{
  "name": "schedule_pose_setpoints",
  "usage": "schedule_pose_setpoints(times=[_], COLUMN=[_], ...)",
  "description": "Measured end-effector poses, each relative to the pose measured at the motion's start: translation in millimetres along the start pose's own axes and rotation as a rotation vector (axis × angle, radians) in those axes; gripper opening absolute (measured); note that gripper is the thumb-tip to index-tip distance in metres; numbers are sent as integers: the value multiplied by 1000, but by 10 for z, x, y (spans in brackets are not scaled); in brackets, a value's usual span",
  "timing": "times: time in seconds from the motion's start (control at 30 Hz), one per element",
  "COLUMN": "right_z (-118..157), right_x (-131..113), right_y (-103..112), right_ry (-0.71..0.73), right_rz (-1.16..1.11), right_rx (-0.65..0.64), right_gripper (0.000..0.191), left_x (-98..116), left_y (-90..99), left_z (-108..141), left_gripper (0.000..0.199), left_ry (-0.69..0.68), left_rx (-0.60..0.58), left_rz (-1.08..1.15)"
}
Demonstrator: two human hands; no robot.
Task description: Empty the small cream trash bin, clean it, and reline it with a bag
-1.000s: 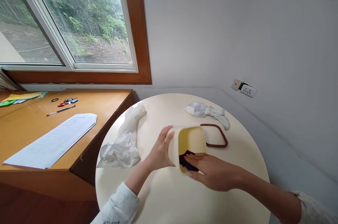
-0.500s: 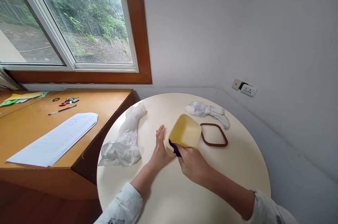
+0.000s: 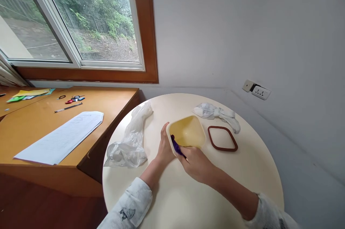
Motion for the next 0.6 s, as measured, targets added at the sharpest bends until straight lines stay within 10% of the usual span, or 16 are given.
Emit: schedule_pose_setpoints(times=[0.23, 0.6], right_z=[143, -475], right_x=[-58, 412], right_y=[190, -190], right_ry=[29, -99], right_rz=[333, 73], right_rx=[-178, -416], right_gripper=[18, 21], left_x=[74, 127], left_y=[-39, -52], left_z=[-12, 30], left_gripper=[106, 111], left_ry=[0, -68], left_rx=[-20, -46], left_rz=[0, 1])
Point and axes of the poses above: each hand's wrist, its own z-axis away from the middle knuckle, its own y-axis out of the back of the hand, x = y × z, the point moved 6 cm from there along -z, towards the middle knuckle, and after that the axes turned 13 degrees about -x, right-handed, at the moved point
